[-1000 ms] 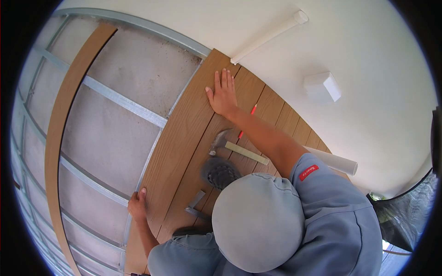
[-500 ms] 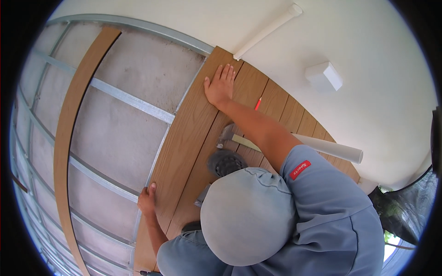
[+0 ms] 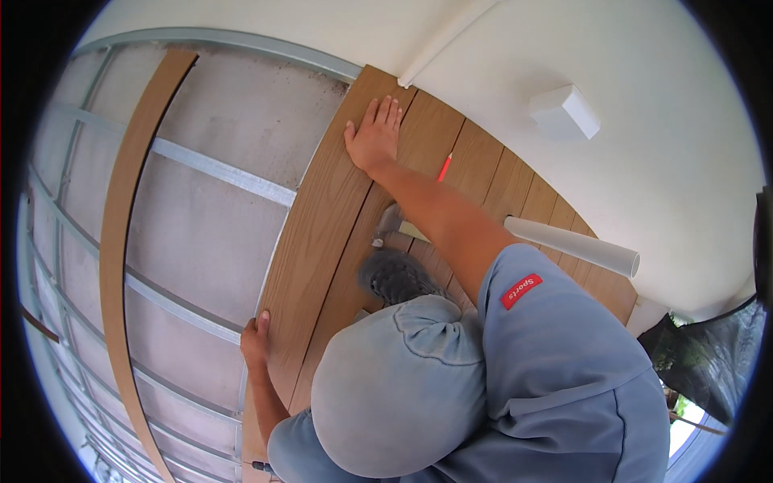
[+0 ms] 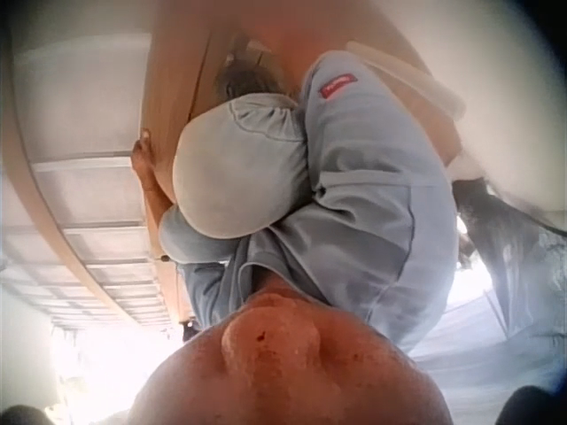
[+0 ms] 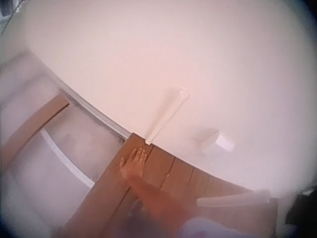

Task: The person marks a decking board with a pencil, aligns it onto a metal frame structure, and hammers metal clips into the grooves of the board to secure it.

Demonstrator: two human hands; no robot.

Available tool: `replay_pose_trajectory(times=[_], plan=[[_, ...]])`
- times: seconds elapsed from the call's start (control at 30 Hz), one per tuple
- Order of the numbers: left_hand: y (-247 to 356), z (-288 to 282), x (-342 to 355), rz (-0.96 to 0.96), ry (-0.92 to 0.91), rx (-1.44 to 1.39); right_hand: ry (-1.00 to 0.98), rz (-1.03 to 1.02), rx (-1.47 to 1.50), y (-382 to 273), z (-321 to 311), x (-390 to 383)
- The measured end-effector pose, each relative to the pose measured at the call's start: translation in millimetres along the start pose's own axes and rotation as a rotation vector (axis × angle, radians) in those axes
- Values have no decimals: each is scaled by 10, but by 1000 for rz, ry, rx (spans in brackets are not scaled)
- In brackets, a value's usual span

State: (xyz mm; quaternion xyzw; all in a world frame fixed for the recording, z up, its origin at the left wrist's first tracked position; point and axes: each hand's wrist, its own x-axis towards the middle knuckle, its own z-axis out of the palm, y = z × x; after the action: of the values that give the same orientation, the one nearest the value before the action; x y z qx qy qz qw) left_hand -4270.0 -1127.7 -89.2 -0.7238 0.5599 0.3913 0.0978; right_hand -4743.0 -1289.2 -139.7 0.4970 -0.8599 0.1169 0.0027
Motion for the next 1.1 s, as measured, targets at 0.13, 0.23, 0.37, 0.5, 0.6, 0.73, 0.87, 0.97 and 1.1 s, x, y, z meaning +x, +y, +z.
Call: replay_pose_trajectory(times=[0.13, 0.23, 0.37, 0.5, 0.6, 0.73, 0.87, 0.97, 1.1], plan=[[270, -123, -37, -18, -48, -11, 72, -16, -16, 130, -30, 68], [71, -84, -45, 34, 48, -171, 53, -41, 3, 124, 36, 94], [-202, -140, -172, 38, 86, -435, 91, -63, -12, 162, 131, 107], [-785, -23, -391, 36, 235, -491, 69, -91, -32, 37, 150, 44], [-927, 66, -353, -42, 200, -478, 108, -130, -102, 268, 171, 169], [-1138, 72, -434, 82, 131, -557, -38, -91, -123, 251, 214, 280], [-1181, 104, -384, 237, 75, -666, -197, -85, -210, 330, 56, 489], [-1296, 160, -425, 139, 89, -593, -242, -487, -124, -138, -188, 112], [-1256, 137, -481, 62, 172, -482, -381, -1048, 222, -1189, -527, -1137]])
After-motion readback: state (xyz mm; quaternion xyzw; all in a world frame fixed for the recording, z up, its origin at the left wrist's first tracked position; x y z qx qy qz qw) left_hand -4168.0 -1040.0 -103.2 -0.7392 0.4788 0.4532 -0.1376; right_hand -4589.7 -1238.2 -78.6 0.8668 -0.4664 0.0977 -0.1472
